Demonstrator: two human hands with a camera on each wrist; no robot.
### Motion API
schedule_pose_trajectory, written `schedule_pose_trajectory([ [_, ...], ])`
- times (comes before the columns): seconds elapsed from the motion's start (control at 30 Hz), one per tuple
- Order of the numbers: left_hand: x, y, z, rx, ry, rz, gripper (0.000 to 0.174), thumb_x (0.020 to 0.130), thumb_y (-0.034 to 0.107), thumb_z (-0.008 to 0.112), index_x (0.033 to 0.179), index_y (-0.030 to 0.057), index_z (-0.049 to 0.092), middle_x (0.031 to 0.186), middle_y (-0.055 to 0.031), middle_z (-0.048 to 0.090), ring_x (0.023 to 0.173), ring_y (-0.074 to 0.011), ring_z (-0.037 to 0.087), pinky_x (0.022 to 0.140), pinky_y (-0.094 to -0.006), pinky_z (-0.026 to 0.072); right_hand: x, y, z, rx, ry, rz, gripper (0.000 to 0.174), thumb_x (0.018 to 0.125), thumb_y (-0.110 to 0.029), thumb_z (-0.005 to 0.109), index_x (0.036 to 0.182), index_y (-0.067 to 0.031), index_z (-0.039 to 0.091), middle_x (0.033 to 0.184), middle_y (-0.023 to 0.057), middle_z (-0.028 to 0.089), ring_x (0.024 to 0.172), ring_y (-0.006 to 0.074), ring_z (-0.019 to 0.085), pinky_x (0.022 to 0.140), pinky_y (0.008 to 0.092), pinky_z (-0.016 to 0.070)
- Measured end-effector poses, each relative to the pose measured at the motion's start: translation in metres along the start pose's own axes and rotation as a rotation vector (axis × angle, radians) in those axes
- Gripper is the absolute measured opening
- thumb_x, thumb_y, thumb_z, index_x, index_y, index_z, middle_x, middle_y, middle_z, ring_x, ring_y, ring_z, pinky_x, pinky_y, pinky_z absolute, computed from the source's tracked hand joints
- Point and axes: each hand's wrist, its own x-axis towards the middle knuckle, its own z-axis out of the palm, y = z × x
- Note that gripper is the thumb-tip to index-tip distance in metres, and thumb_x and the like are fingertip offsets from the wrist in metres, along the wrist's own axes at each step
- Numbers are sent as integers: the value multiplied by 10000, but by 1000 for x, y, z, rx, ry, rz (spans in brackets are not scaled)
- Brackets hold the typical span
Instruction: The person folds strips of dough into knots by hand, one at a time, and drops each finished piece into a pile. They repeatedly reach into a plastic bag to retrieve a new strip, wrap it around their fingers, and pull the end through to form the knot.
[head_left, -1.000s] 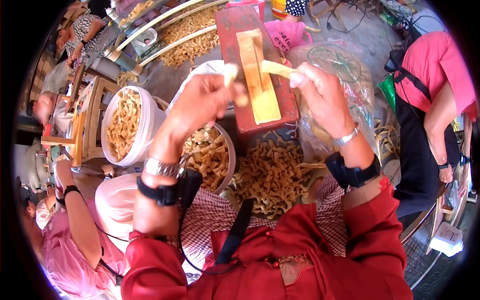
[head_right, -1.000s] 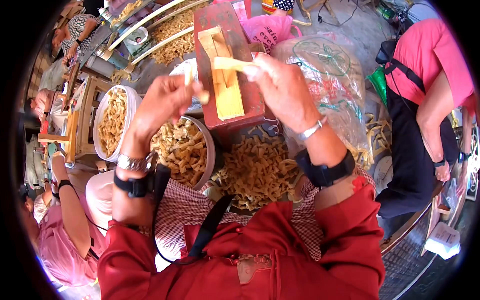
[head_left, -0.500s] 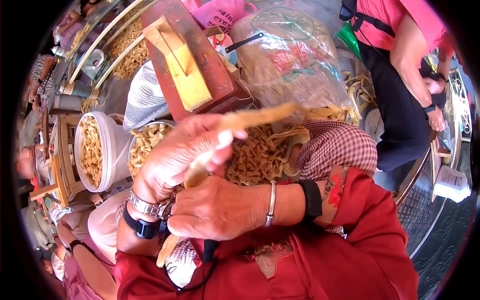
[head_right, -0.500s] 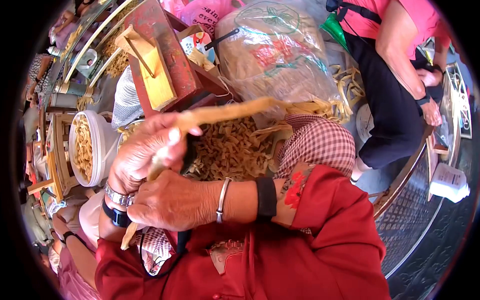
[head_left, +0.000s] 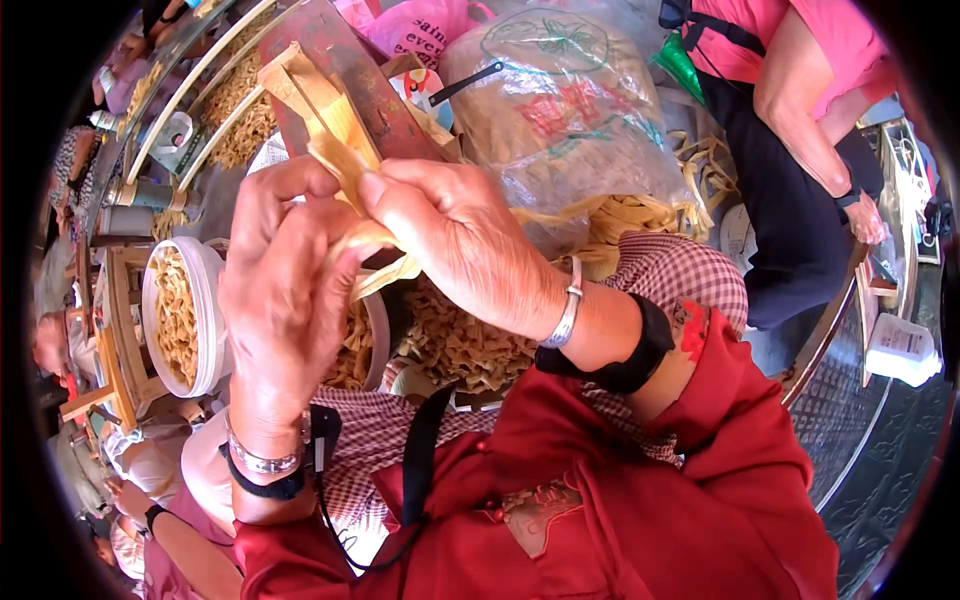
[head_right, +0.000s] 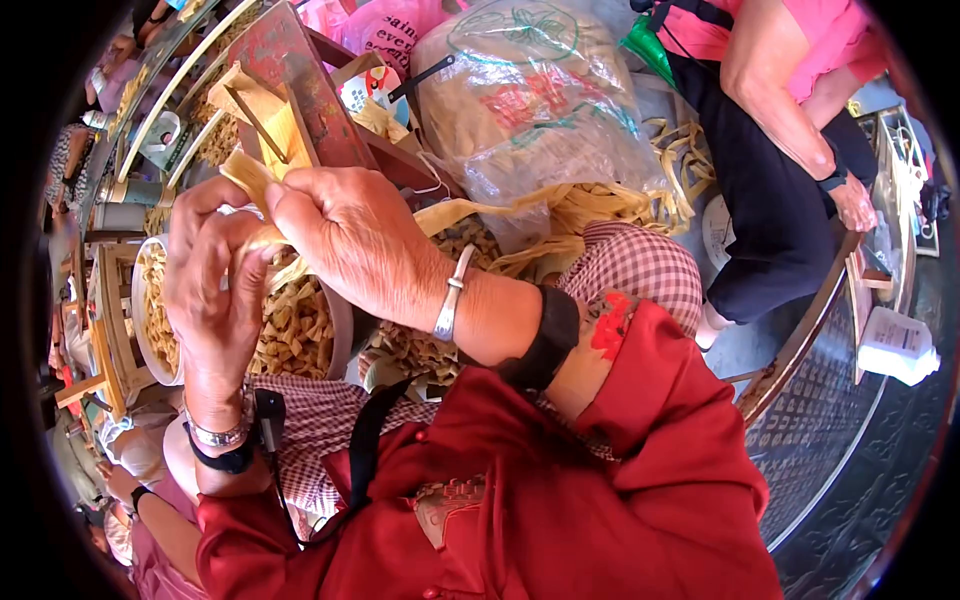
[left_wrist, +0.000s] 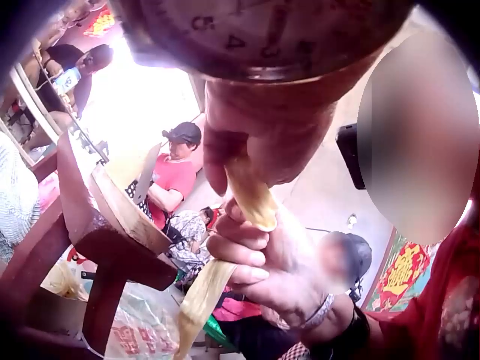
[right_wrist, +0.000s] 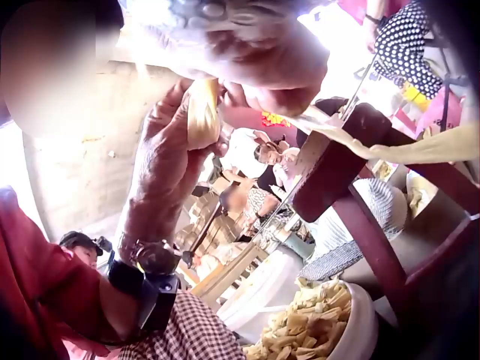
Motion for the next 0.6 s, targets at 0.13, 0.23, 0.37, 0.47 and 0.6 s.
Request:
schedule_pose_trajectory([
  [0.13, -3, 13, 4, -50, 57, -47, 204, 681, -71, 668, 856, 8, 599, 1024, -131, 582, 721, -252, 610, 625, -315, 493, 0, 6, -5, -34, -123, -25, 335, 905, -267, 472, 721, 0, 553, 646, 199, 544, 605, 341, 577, 541, 395, 424],
  [0.23, -6, 4, 3, -111, -14, -11, 229, 688, -76, 656, 889, 12, 590, 933, -117, 609, 741, -229, 622, 640, -302, 497, 0, 7, -9, -110, -155, -159, 356, 911, -368, 503, 799, -42, 594, 641, 174, 567, 605, 332, 590, 522, 385, 424],
  [0.37, -12, 0, 6, -787, -16, -605, 173, 815, -25, 626, 969, 15, 557, 868, -29, 625, 758, -93, 593, 638, -239, 483, 0, 1, -17, -186, -208, -197, 286, 884, -323, 595, 912, -40, 561, 694, 159, 590, 614, 308, 609, 538, 369, 433],
  [0.47, -5, -7, 2, -1287, -67, -781, 138, 866, 68, 628, 977, 34, 554, 794, 5, 614, 682, -26, 531, 593, -153, 405, -1, 3, -17, -152, -271, -160, 238, 898, -249, 566, 968, -26, 528, 754, 164, 599, 691, 308, 623, 590, 358, 456],
  [0.6, -10, -17, 10, -1573, -86, -811, 218, 906, 157, 587, 1079, 25, 569, 810, 4, 610, 638, -19, 487, 566, -153, 357, -2, 9, -16, 3, -302, -46, 294, 939, -278, 516, 1047, -5, 524, 785, 110, 598, 620, 189, 592, 547, 290, 474],
])
